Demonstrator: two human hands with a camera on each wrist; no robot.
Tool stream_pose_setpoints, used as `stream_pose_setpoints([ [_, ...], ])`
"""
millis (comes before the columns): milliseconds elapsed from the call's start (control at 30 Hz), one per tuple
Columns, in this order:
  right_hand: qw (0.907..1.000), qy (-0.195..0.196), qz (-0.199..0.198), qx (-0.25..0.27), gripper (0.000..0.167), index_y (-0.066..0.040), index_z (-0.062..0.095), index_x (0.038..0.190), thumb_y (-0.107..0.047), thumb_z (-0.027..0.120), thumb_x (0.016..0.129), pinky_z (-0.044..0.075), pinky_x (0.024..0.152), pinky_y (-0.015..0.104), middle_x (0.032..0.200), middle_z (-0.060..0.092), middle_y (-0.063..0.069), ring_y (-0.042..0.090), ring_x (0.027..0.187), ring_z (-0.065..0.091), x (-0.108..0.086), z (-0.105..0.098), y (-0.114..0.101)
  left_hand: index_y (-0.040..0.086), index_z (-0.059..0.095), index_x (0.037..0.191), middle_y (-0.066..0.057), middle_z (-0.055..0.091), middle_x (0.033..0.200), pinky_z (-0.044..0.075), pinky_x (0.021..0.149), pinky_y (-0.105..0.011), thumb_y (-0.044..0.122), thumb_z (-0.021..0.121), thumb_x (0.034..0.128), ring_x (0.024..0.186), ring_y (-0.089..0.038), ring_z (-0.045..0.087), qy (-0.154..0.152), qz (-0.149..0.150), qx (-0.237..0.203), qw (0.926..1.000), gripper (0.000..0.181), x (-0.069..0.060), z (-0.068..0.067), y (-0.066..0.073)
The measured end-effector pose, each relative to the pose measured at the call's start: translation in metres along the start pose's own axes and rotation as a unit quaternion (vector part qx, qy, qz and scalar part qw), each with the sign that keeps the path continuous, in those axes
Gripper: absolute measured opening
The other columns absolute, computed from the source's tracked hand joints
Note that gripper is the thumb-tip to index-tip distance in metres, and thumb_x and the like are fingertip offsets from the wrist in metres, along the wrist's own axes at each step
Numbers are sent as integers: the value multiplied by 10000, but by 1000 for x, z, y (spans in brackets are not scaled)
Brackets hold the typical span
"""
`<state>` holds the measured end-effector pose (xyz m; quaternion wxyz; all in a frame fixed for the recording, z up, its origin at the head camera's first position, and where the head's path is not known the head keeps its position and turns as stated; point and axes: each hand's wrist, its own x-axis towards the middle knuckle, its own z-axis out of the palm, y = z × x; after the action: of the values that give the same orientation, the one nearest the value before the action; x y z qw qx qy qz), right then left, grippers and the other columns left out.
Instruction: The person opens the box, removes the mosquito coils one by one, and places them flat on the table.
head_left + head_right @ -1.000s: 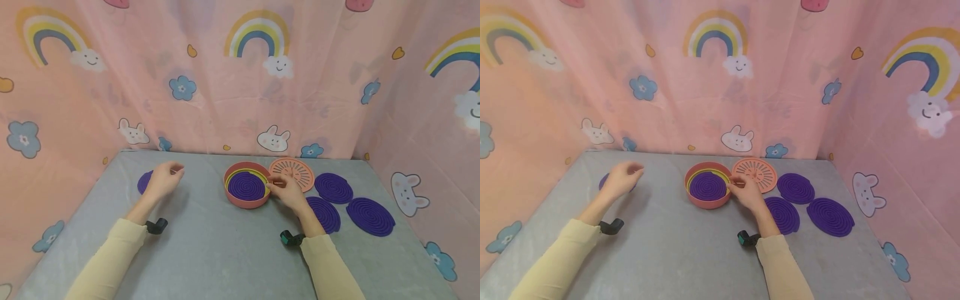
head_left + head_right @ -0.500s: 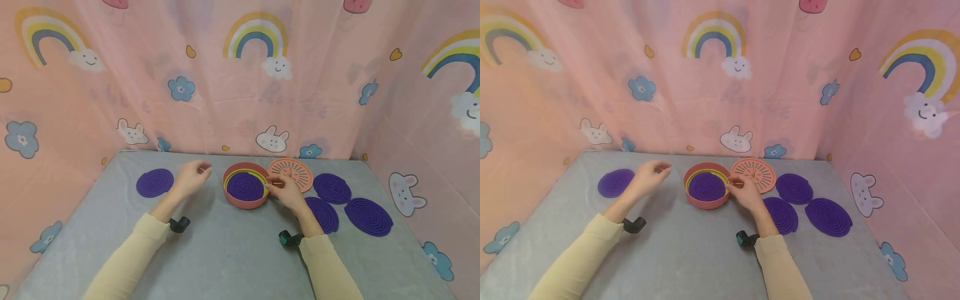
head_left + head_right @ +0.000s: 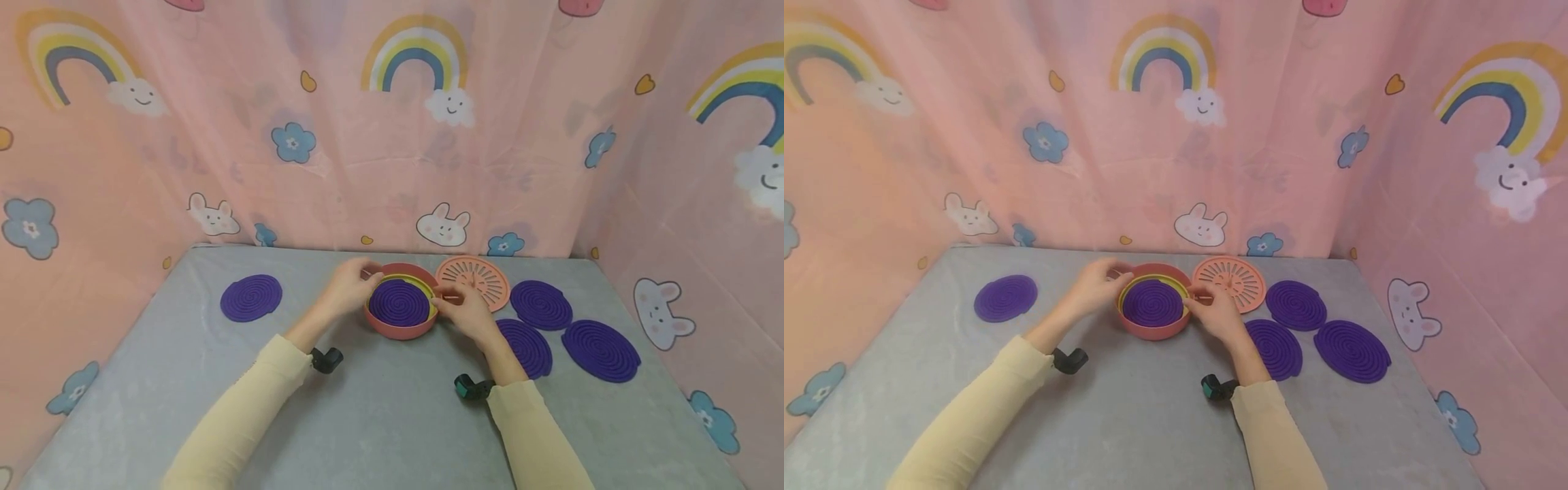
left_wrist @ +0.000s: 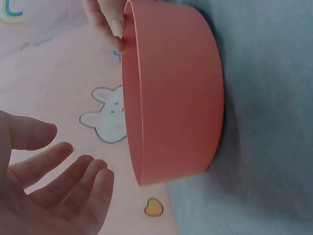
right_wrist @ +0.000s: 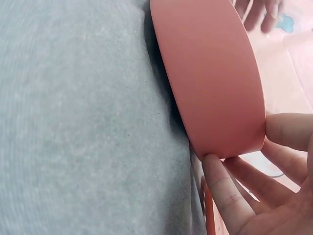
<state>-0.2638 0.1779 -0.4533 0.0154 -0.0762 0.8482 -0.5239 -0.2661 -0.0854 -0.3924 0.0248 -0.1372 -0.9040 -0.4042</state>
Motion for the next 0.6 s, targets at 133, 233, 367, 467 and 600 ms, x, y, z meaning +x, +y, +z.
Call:
stream_pose_setpoints([
  [133, 10000, -8, 28, 9, 339, -64, 663, 1298, -195, 692, 987, 449, 1072, 536, 1307, 656, 141, 342, 1273, 580, 1, -1, 1, 33, 676, 1273, -113, 693, 1221, 527, 970, -452, 218, 597, 1025, 1138, -280, 638, -108, 23, 20, 9999, 320, 8, 10, 3],
  [233, 10000, -35, 39, 15, 336, -69, 666, 1293, -202, 694, 986, 477, 1043, 521, 1302, 656, 139, 330, 1259, 591, 1, -1, 1, 38, 676, 1265, -123, 689, 1227, 522, 981, -452, 205, 597, 1025, 1154, -284, 632, -219, -33, -32, 9998, 303, 15, 18, 4],
  [367, 10000, -38, -20, 37, 331, -64, 670, 1290, -186, 697, 984, 471, 1049, 526, 1296, 661, 149, 340, 1308, 554, 1, -1, 1, 31, 663, 1270, -147, 676, 1242, 520, 981, -459, 194, 598, 1022, 1168, -297, 623, -311, -199, -28, 9993, 304, 24, 27, 4],
  [467, 10000, -10, -51, 37, 328, -60, 672, 1289, -176, 697, 984, 489, 1032, 509, 1292, 664, 152, 337, 1305, 558, 2, 0, 1, 20, 646, 1294, -165, 659, 1272, 511, 995, -468, 198, 598, 1023, 1196, -313, 608, -373, -363, 74, 9986, 327, 30, 31, 5],
  [600, 10000, 10, 3, 2, 326, -64, 671, 1290, -177, 695, 985, 535, 967, 477, 1290, 665, 141, 320, 1209, 629, 2, 0, 1, 5, 616, 1332, -183, 632, 1323, 493, 1026, -476, 193, 586, 1021, 1241, -332, 586, -572, -507, 85, 9970, 365, 34, 36, 9],
])
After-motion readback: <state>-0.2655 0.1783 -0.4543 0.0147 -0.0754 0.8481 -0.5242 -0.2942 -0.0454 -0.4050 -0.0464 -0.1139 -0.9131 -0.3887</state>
